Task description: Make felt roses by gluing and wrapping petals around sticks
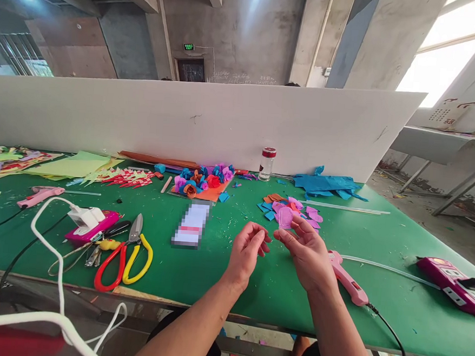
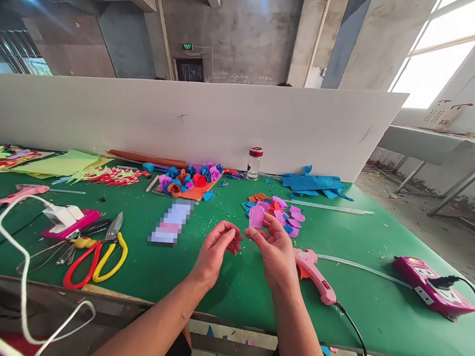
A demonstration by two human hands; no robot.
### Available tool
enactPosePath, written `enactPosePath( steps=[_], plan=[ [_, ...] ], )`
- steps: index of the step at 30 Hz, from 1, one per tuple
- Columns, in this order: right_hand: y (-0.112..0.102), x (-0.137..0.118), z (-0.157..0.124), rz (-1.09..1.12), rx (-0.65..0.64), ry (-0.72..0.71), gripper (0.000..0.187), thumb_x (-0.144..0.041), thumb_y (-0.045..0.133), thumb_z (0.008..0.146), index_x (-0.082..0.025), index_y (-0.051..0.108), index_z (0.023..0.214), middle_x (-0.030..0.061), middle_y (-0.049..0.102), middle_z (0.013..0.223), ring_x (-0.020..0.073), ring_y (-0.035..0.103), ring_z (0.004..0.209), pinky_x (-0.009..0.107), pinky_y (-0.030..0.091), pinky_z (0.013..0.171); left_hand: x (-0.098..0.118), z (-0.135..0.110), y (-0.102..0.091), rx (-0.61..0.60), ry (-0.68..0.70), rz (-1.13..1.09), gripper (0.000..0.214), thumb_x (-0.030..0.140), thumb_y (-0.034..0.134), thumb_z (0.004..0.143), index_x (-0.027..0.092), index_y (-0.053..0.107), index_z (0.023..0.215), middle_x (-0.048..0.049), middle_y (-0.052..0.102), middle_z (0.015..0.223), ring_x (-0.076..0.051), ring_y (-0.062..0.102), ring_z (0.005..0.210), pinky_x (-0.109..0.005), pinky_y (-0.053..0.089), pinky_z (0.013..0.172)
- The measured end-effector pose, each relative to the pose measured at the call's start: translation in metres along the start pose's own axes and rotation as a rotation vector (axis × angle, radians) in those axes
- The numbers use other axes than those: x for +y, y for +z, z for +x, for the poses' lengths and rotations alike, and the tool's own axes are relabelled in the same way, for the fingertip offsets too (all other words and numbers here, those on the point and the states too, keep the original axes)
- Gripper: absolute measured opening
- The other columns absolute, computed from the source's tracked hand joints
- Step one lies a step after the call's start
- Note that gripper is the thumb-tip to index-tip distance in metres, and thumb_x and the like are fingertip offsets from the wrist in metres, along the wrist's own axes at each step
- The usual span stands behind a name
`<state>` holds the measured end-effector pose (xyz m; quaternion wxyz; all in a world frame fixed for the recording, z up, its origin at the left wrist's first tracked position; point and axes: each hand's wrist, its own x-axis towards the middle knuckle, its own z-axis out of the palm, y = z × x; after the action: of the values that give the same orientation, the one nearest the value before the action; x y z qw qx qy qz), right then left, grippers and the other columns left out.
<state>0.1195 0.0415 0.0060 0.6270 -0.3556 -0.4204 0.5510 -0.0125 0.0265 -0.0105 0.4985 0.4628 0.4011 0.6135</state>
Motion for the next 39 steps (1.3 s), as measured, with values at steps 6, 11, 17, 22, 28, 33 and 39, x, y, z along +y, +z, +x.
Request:
enactPosePath(
  steps=[6, 11, 17, 22, 28, 33, 39],
  plan=[
    [-0.0011, -0.0019, -0.0009, -0.005, 0.019, 0.001, 0.061, -0.039, 0.092, 0.053, -0.023, 0.067, 0.106, 0.0039, 0.067, 0.107, 0.0172, 0.067, 0.074, 0.033, 0.053, 0.075, 0.0016, -0.0021, 0.0029, -0.019, -0.01, 0.022, 0.023, 0.042, 0.06, 0.081, 0.02, 0.057, 0.076, -0.001, 0.062, 0.074, -0.013, 0.054, 0.061, -0.026, 0.041, 0.058],
    [-0.0026, -0.0004, 0.0004, 0.008, 0.012, 0.0, 0.061, -0.037, 0.092, 0.054, -0.023, 0.066, 0.107, 0.0035, 0.066, 0.107, 0.0167, 0.067, 0.074, 0.032, 0.053, 0.074, 0.0014, -0.0034, 0.0048, -0.027, -0.015, 0.032, 0.022, 0.041, 0.059, 0.081, 0.02, 0.058, 0.075, -0.0007, 0.061, 0.073, -0.013, 0.054, 0.06, -0.026, 0.041, 0.057],
    [-0.0019, 0.0003, 0.0001, 0.017, 0.008, 0.003, 0.058, -0.036, 0.091, 0.054, -0.024, 0.066, 0.105, 0.0017, 0.066, 0.103, 0.016, 0.067, 0.074, 0.031, 0.052, 0.074, -0.0007, -0.0025, 0.0041, -0.026, -0.017, 0.033, 0.021, 0.04, 0.059, 0.081, 0.02, 0.058, 0.076, -0.0004, 0.061, 0.073, -0.013, 0.054, 0.06, -0.025, 0.041, 0.057],
    [-0.0013, 0.0008, -0.0006, 0.026, -0.001, 0.002, 0.057, -0.036, 0.091, 0.055, -0.024, 0.065, 0.104, 0.0006, 0.065, 0.099, 0.0168, 0.068, 0.073, 0.03, 0.051, 0.071, -0.0014, -0.0025, 0.0048, -0.021, -0.026, 0.038, 0.023, 0.043, 0.06, 0.079, 0.02, 0.057, 0.075, -0.0011, 0.062, 0.073, -0.013, 0.054, 0.06, -0.025, 0.041, 0.057],
    [-0.0011, -0.0004, -0.0004, 0.01, -0.003, 0.0, 0.057, -0.037, 0.091, 0.054, -0.024, 0.065, 0.103, 0.0005, 0.065, 0.098, 0.0171, 0.067, 0.074, 0.03, 0.051, 0.07, -0.0025, -0.0029, 0.0052, -0.027, -0.03, 0.043, 0.025, 0.044, 0.06, 0.079, 0.02, 0.057, 0.075, -0.0013, 0.061, 0.072, -0.013, 0.054, 0.058, -0.025, 0.041, 0.056],
    [-0.001, 0.0006, -0.0002, 0.005, -0.002, -0.005, 0.057, -0.039, 0.091, 0.054, -0.024, 0.065, 0.103, 0.0014, 0.065, 0.099, 0.0175, 0.067, 0.074, 0.031, 0.052, 0.071, -0.003, -0.0028, 0.0055, -0.033, -0.031, 0.043, 0.027, 0.046, 0.061, 0.078, 0.02, 0.057, 0.074, -0.0013, 0.061, 0.071, -0.013, 0.054, 0.058, -0.025, 0.04, 0.055],
    [-0.0018, 0.0024, -0.0004, 0.034, -0.007, 0.0, 0.055, -0.035, 0.091, 0.055, -0.024, 0.065, 0.102, 0.0004, 0.065, 0.097, 0.0168, 0.068, 0.074, 0.03, 0.052, 0.07, -0.0019, -0.0038, 0.0055, -0.047, -0.036, 0.038, 0.025, 0.043, 0.06, 0.08, 0.02, 0.057, 0.074, -0.0007, 0.06, 0.07, -0.013, 0.053, 0.058, -0.025, 0.04, 0.056]
  ],
)
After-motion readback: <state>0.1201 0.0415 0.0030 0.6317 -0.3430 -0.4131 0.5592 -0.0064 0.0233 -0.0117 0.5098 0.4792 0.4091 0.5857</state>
